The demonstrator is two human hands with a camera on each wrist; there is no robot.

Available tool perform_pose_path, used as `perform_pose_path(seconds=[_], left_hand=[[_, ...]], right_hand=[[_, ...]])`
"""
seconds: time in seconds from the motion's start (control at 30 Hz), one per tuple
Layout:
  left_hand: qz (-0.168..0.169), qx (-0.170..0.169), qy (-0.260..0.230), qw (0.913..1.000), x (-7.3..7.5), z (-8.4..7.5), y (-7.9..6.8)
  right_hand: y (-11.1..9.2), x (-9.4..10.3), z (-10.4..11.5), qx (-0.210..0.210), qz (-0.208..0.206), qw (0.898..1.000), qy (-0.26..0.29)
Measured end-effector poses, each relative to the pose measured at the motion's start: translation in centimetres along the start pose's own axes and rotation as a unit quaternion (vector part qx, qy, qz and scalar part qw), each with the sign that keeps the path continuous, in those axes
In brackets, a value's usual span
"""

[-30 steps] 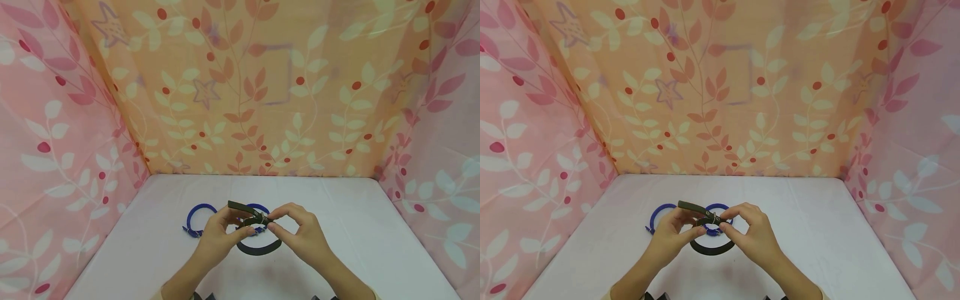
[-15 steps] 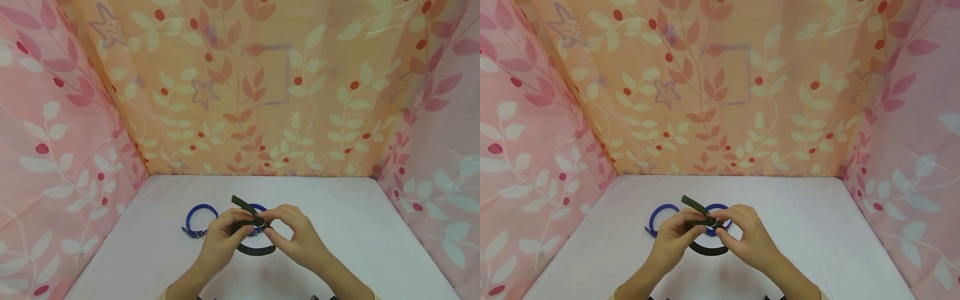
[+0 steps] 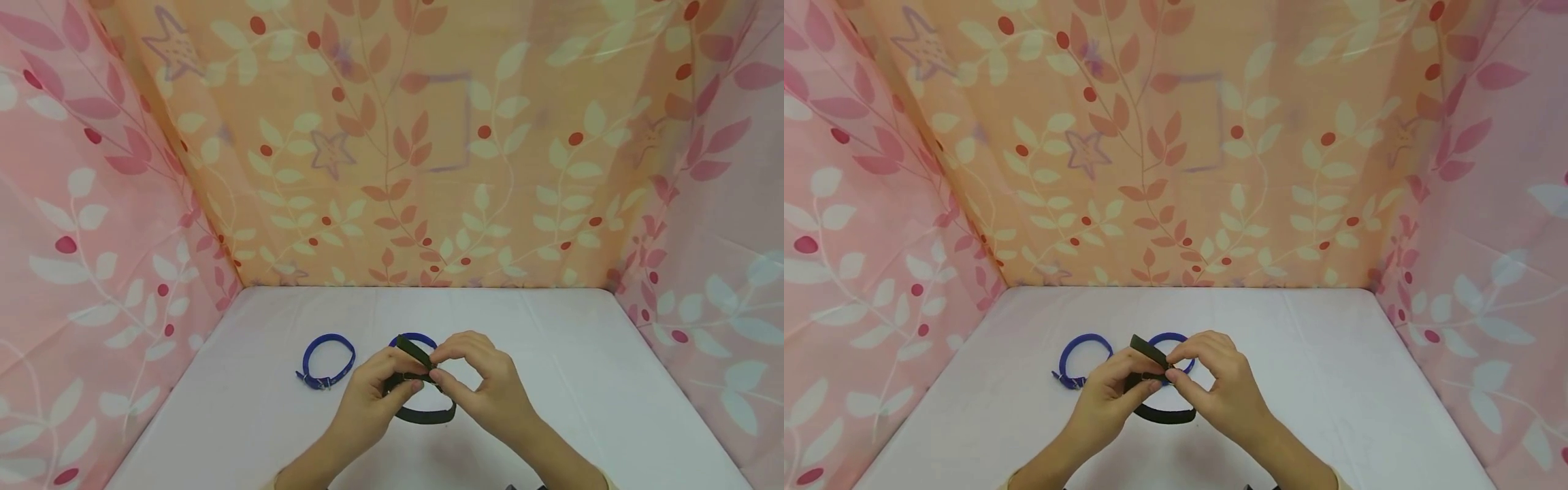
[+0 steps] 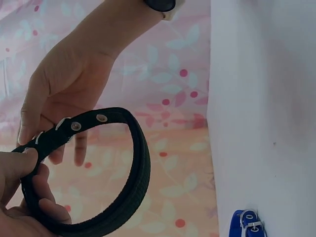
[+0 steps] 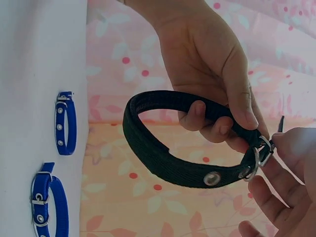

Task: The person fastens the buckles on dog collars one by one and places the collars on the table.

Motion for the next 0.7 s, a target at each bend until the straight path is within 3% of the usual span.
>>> perform_pose_path(seconds=[0.53, 0.7], left_hand=[[0.005, 0.015, 0.019, 0.9997, -0.02, -0.04, 0.00], [-0.003, 0.037, -0.008, 0.9993, 0.22, 0.00, -0.01]], right_hand=[[0.26, 0.12, 0.00, 0.012, 0.017, 0.999, -0.029], [0.17, 0.10, -0.12, 0.002, 0.024, 0.999, -0.035]])
Point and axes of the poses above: each hand's wrist, its own y-axis towards the middle knuckle, its own x-axis out of the back of the hand, z = x × y, the point moved 3 cm from there along y, towards the middle knuckle, and after that the axes turned 10 degrees about x, right-handed, at the moved point
